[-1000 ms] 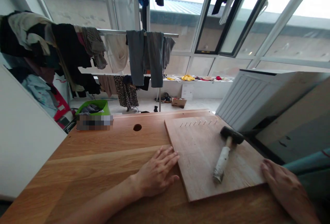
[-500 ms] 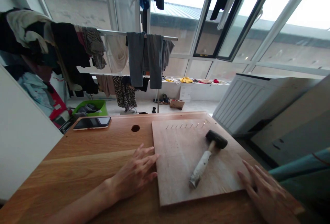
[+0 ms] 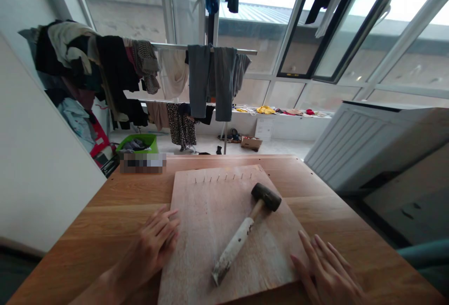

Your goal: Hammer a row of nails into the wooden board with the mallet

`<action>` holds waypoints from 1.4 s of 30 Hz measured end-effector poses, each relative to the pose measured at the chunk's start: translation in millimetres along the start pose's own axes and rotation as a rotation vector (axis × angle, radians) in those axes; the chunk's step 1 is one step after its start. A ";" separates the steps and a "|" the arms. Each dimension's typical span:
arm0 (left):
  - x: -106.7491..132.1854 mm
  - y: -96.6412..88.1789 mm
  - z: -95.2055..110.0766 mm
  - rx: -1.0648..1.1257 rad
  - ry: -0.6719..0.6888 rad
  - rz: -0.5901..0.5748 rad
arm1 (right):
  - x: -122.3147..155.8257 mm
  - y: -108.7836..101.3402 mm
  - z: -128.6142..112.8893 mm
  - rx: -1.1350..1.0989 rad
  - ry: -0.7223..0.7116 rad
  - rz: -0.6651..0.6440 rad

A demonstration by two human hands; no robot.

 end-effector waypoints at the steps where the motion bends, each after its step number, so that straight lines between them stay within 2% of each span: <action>1: -0.1 -0.7 -0.7 -0.008 0.009 0.014 | -1.0 0.5 -1.9 -0.010 0.019 -0.010; 4: -2.5 -4.1 -0.7 -0.032 0.047 0.017 | -0.5 -2.5 -7.1 0.016 0.009 -0.010; 9: -4.7 -14.0 1.6 -0.050 0.079 0.032 | 4.4 -13.3 -13.4 0.181 -0.113 0.033; 18: 0.5 -18.2 -0.5 -0.027 0.108 0.059 | 6.6 -13.6 -12.9 0.209 -0.054 0.076; 22: 9.8 -15.9 -2.0 -0.008 0.050 0.063 | 10.5 -10.6 -10.2 0.187 -0.009 0.081; 29: 23.7 -6.1 -4.0 -0.029 -0.093 -0.002 | 16.6 2.0 -6.5 0.132 0.074 0.084; 33: 15.2 5.2 -9.4 -0.036 -0.157 -0.013 | 3.6 0.9 -6.9 0.142 0.076 0.047; 38: -3.2 16.4 -14.1 -0.028 -0.122 -0.022 | -13.9 1.4 -4.9 0.123 0.083 -0.001; 42: -16.7 16.1 -20.2 0.008 -0.115 0.015 | -26.0 -0.4 -0.9 0.108 0.124 0.022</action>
Point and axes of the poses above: each hand's wrist, its own x-axis away from the middle knuckle, its own y-axis out of the palm, z = x × y, the point moved 5 cm from there along -x, towards the middle knuckle
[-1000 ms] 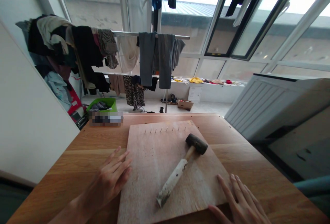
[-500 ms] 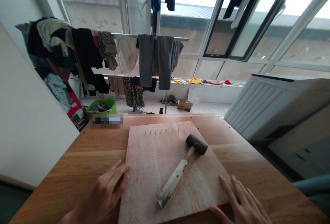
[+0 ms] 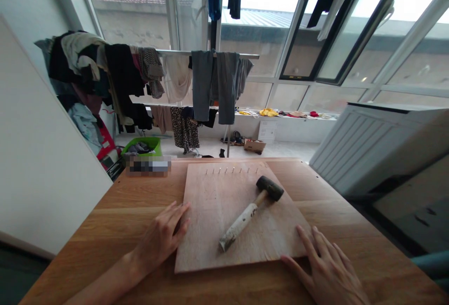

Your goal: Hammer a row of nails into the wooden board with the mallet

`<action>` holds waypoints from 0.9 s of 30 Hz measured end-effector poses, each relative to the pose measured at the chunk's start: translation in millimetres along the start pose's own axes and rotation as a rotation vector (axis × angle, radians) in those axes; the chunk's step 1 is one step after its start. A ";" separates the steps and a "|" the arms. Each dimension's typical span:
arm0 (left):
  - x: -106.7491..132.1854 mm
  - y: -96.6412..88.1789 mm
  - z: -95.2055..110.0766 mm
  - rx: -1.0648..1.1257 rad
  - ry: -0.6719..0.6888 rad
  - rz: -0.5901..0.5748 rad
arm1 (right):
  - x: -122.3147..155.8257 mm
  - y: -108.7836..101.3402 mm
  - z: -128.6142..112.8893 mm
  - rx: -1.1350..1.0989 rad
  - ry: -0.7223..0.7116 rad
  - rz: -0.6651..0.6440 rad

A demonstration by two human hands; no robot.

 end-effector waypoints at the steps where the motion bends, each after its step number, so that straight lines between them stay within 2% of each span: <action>1: -5.1 -0.2 -2.4 0.009 -0.014 0.000 | -4.5 -2.9 0.1 -0.007 -0.005 0.021; 4: -29.8 3.1 -14.3 0.038 -0.119 0.003 | -24.0 -14.2 -5.9 -0.120 -0.057 0.067; 6: -54.7 12.1 -24.0 0.091 -0.216 0.031 | -42.3 -20.9 -17.4 -0.258 -0.087 0.072; 8: -83.6 28.1 -30.7 0.177 -0.280 0.072 | -63.8 -24.6 -35.9 -0.378 -0.111 0.040; 11: -119.3 59.1 -40.6 0.337 -0.490 0.153 | -96.4 -25.8 -70.2 -0.476 -0.173 -0.051; 13: -132.6 76.3 -42.0 0.395 -0.588 0.203 | -113.3 -23.6 -87.6 -0.481 -0.195 -0.110; 15: -138.6 87.8 -39.4 0.430 -0.594 0.217 | -123.0 -17.5 -97.8 -0.472 -0.205 -0.184; 17: -140.1 95.1 -35.5 0.461 -0.537 0.183 | -126.4 -10.2 -99.8 -0.465 -0.178 -0.220; 19: -138.9 99.2 -33.7 0.482 -0.491 0.141 | -126.2 -3.5 -95.7 -0.467 -0.123 -0.199; 23: -136.9 103.1 -39.5 0.482 -0.531 0.137 | -125.9 9.3 -79.3 -0.477 -0.079 -0.156; 27: -139.0 106.3 -43.6 0.498 -0.542 0.146 | -132.9 19.7 -55.7 -0.433 -0.125 -0.203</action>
Point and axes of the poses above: each hand's wrist, its own x-axis away from the middle knuckle, its own y-axis out of the palm, z = x × y, the point moved 5 cm from there along -x, towards the middle knuckle
